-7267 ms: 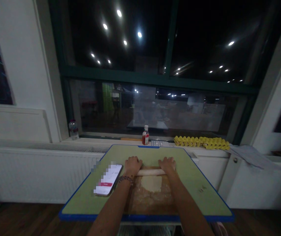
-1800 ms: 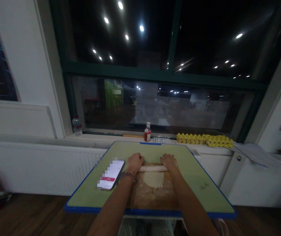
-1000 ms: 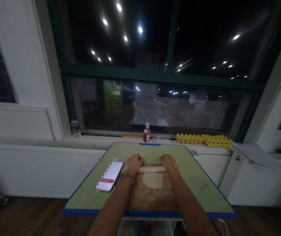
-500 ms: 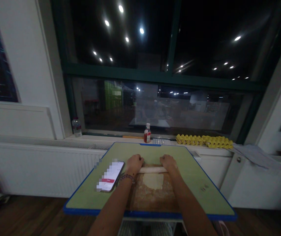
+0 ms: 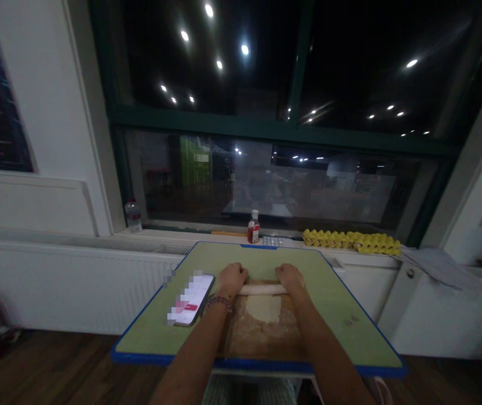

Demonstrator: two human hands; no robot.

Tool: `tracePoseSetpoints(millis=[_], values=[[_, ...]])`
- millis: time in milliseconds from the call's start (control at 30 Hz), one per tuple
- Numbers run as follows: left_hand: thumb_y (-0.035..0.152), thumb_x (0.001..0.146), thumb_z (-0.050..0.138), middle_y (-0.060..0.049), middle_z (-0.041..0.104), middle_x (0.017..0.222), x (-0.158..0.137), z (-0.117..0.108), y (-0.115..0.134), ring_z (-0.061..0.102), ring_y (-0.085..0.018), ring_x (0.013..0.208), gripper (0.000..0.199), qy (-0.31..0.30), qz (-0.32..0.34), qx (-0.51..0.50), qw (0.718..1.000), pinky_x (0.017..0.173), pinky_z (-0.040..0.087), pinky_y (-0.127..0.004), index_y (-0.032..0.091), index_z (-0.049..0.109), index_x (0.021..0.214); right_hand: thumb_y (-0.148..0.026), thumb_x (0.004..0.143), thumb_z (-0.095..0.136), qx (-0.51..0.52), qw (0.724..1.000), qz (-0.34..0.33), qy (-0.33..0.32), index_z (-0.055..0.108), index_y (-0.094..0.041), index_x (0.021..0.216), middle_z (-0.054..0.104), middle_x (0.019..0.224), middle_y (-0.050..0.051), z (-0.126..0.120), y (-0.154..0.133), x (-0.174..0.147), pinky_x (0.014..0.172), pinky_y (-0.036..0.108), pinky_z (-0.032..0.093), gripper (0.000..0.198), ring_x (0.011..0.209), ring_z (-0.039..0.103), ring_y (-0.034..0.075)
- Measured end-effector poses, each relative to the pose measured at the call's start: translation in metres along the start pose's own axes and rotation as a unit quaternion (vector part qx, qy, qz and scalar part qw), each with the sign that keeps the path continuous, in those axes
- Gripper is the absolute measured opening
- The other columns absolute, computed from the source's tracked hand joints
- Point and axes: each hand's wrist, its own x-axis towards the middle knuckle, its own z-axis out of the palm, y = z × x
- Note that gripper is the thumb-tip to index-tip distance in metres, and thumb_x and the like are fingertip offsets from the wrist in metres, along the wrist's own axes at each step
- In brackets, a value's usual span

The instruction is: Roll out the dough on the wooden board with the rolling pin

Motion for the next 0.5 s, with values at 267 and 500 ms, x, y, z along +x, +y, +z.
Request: tracePoseSetpoints(millis=[267,500], values=[[0.038,0.097,0.059,-0.007,0.067,0.11,0.0021,0.0028,-0.0011,0.065,-0.021,0.099,0.026,-0.001,0.004,0.006,1.0,0.088,0.054,-0.043,0.015,0.065,0.109,-0.041,0.095,0.058,-0.005,1.0,-0.001,0.006,0.06,-0.019,0.12,0.061,0.122,0.008,-0.001,-0.0004,-0.0013,0.091,0.043,0.053,0.034,0.105,0.062,0.02],[0.038,0.097,0.059,-0.007,0.067,0.11,0.0015,0.0009,-0.0007,0.065,-0.021,0.099,0.027,-0.005,0.001,-0.001,1.0,0.088,0.053,-0.042,0.015,0.065,0.109,-0.041,0.095,0.058,-0.026,1.0,-0.003,0.007,0.06,-0.02,0.119,0.061,0.123,0.008,-0.0007,-0.0006,-0.0007,0.091,0.043,0.053,0.032,0.105,0.061,0.02]])
